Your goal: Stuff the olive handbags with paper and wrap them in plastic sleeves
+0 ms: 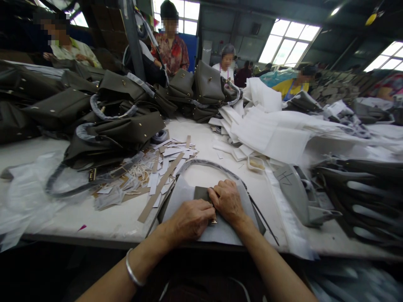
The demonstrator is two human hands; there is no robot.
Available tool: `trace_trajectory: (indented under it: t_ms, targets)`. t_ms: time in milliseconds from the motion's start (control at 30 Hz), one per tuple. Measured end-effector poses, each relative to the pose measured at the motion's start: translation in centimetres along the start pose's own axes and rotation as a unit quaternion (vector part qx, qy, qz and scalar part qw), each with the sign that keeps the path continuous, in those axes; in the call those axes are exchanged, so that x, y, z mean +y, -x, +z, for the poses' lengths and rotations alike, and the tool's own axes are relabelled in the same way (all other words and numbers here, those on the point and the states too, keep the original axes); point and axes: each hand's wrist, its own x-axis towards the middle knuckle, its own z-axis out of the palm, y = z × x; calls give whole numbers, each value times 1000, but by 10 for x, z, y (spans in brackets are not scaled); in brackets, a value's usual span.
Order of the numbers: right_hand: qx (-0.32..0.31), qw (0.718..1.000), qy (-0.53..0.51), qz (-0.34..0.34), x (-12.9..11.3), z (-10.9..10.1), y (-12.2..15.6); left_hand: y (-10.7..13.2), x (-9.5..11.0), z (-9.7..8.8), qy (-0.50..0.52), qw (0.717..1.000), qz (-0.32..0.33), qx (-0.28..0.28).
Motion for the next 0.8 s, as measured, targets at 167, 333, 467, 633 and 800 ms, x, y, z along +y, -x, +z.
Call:
trace_trajectory:
  t_ms: [167, 333, 467, 633, 800]
  targets:
    - [0, 1000, 1, 4, 0, 0, 1, 17, 21, -11, -48, 997, -34, -47]
    - [-2, 1000, -8, 12, 0, -1, 2, 30, 30, -9, -88, 992, -65, -69]
    - [1, 1000, -19, 13, 0, -1, 2, 35, 30, 1, -112, 990, -69, -57]
    - [4, 999, -36, 18, 1, 1, 2, 40, 28, 14, -161, 985, -54, -41]
    - [10, 999, -47, 15, 3, 3, 1, 36, 26, 15, -175, 983, -31, -46]
